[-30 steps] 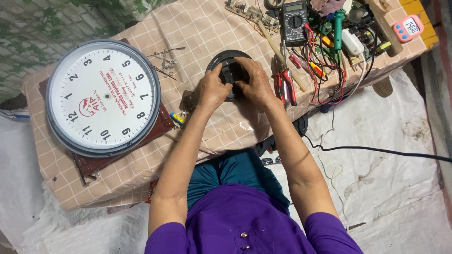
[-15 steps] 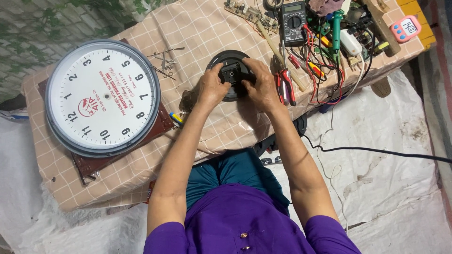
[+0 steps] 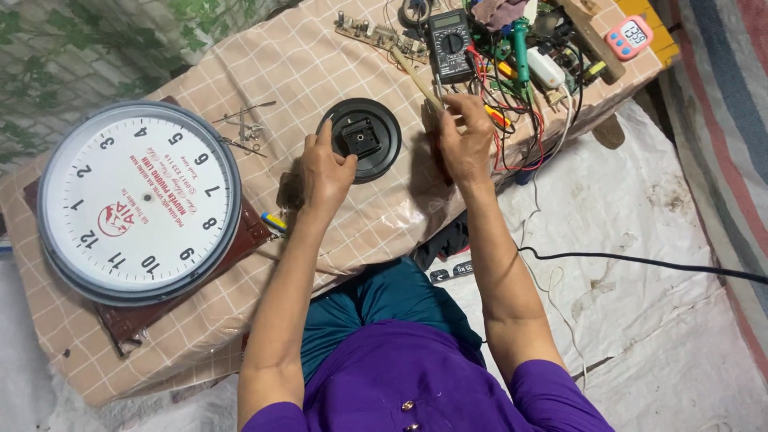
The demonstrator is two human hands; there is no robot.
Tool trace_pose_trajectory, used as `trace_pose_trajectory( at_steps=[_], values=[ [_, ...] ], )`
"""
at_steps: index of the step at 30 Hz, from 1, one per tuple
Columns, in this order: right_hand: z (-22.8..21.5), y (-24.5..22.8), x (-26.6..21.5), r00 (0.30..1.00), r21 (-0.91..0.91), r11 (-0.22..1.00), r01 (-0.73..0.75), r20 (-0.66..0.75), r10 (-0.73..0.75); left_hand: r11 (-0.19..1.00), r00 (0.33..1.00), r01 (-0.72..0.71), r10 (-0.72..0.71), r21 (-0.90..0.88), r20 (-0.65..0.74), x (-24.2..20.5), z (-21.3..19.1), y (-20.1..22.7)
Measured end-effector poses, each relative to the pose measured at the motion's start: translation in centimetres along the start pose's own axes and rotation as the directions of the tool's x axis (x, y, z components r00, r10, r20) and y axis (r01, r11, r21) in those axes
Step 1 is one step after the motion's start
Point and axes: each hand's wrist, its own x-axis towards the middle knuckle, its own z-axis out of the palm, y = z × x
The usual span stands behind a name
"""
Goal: The person works on a small black electronic component on a table, using a multimeter to test connections with red and black probes. They then use a soldering iron to work on the component's terminals.
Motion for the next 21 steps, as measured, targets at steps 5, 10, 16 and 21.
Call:
trace_pose_trajectory(
  at_steps=[5,10,16,21],
  values=[
    [-2.7,-2.6,-0.2,1.000,-0.003,1.000,0.014,0.003,-0.014,0.991,0.974,-0.135,0.134,0.005,-0.181,-6.6,0.2,0.7],
    [-0.1,-7.2,-4.4,0.984,0.016,0.996,0.086,0.156,-0.087,0.938,0.913,-0.209,0.288,0.276,-0.287,-11.7,-1.9,0.4],
    [4.4,-9.7,-10.3,0.946,0.158,0.986,0.051,0.310,-0.098,0.849,0.898,-0.090,0.295,0.520,-0.327,-11.7,-6.1,-3.2],
    [7.1,-11.2,-12.1,0.896,0.124,0.991,0.043,0.434,-0.093,0.692,0.903,-0.134,0.380,0.709,-0.201,-9.8,-7.9,-4.4]
  ],
)
